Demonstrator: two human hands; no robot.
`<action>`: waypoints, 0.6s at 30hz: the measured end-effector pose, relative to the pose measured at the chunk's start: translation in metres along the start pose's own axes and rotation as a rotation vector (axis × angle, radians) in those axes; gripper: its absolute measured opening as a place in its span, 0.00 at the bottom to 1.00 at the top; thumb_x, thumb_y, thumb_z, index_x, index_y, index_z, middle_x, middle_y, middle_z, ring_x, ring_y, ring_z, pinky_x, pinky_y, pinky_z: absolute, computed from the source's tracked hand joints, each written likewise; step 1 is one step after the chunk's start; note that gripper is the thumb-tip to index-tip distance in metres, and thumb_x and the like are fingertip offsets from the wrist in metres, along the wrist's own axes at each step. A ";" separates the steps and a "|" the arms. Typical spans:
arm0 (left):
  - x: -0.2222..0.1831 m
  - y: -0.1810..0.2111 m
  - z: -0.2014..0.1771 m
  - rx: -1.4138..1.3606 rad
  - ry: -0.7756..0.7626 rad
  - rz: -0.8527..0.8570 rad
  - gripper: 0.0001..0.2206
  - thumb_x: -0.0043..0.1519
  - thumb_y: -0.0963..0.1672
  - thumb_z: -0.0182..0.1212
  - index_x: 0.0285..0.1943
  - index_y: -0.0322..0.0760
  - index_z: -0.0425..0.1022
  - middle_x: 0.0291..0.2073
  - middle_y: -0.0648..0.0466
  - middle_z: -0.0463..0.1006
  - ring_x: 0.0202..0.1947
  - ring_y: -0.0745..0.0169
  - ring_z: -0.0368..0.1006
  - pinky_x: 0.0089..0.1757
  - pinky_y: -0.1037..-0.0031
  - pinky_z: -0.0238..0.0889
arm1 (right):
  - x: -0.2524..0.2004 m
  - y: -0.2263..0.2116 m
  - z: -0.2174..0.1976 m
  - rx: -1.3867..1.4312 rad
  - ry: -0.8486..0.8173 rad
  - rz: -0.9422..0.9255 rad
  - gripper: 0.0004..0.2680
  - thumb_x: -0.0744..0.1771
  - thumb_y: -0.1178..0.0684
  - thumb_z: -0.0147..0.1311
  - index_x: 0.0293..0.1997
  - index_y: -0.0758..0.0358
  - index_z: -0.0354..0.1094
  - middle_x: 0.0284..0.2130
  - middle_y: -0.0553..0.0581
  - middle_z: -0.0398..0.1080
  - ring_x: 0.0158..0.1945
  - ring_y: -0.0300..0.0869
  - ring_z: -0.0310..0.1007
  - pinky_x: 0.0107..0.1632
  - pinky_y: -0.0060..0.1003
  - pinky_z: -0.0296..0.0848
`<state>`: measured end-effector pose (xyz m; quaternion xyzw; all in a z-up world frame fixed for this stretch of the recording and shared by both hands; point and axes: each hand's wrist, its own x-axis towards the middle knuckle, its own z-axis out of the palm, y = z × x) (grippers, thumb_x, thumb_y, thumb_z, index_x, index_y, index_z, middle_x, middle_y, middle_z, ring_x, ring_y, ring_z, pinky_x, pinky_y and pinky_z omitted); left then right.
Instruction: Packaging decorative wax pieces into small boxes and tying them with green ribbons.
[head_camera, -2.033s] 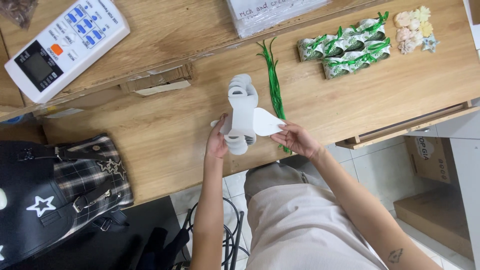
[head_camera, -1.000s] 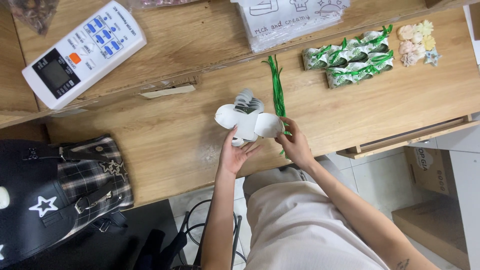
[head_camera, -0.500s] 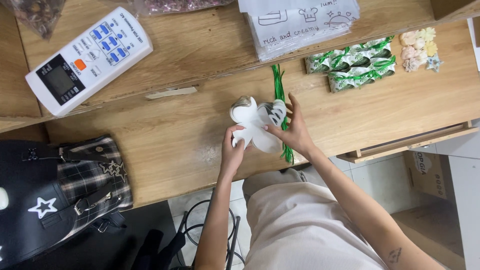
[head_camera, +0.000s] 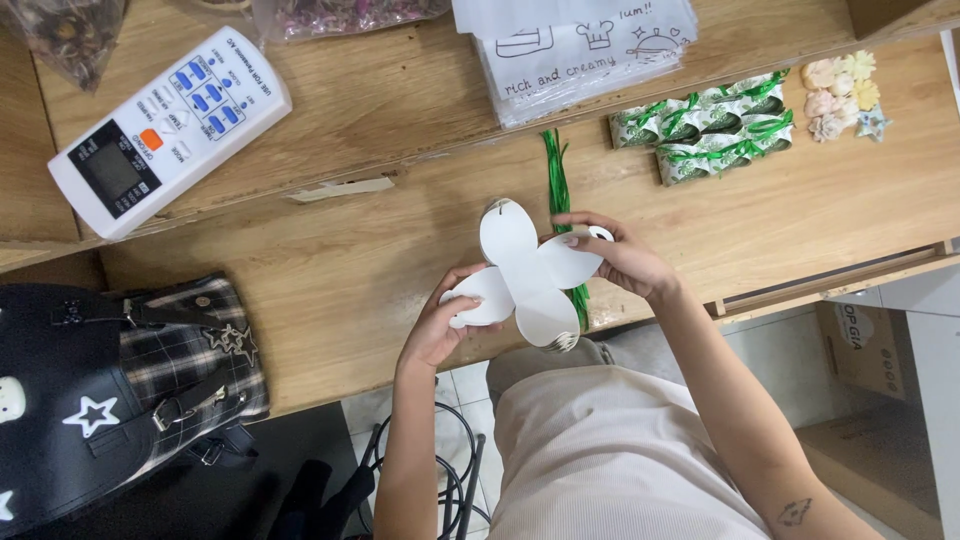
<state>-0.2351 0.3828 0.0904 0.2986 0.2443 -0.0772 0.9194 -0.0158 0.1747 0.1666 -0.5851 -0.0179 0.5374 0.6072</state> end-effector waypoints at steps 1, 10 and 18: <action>0.001 -0.002 0.001 0.001 -0.001 0.002 0.23 0.60 0.37 0.53 0.67 0.40 0.66 0.58 0.45 0.73 0.52 0.46 0.76 0.44 0.51 0.78 | 0.007 0.018 -0.018 0.000 -0.001 -0.002 0.15 0.67 0.60 0.52 0.62 0.60 0.67 0.48 0.58 0.77 0.50 0.41 0.78 0.50 0.38 0.80; 0.028 -0.073 -0.010 -0.356 -0.174 0.135 0.27 0.60 0.36 0.54 0.73 0.38 0.66 0.59 0.42 0.72 0.48 0.42 0.77 0.39 0.51 0.76 | 0.031 0.106 -0.056 0.752 -0.021 0.122 0.17 0.67 0.57 0.53 0.63 0.58 0.61 0.53 0.58 0.72 0.54 0.46 0.77 0.54 0.41 0.80; -0.006 -0.080 0.001 0.174 0.019 0.147 0.30 0.59 0.36 0.59 0.74 0.38 0.62 0.71 0.49 0.65 0.64 0.51 0.67 0.56 0.58 0.68 | 0.002 0.047 -0.083 -0.246 -0.071 0.081 0.16 0.64 0.58 0.61 0.59 0.65 0.68 0.49 0.56 0.74 0.50 0.40 0.77 0.49 0.36 0.80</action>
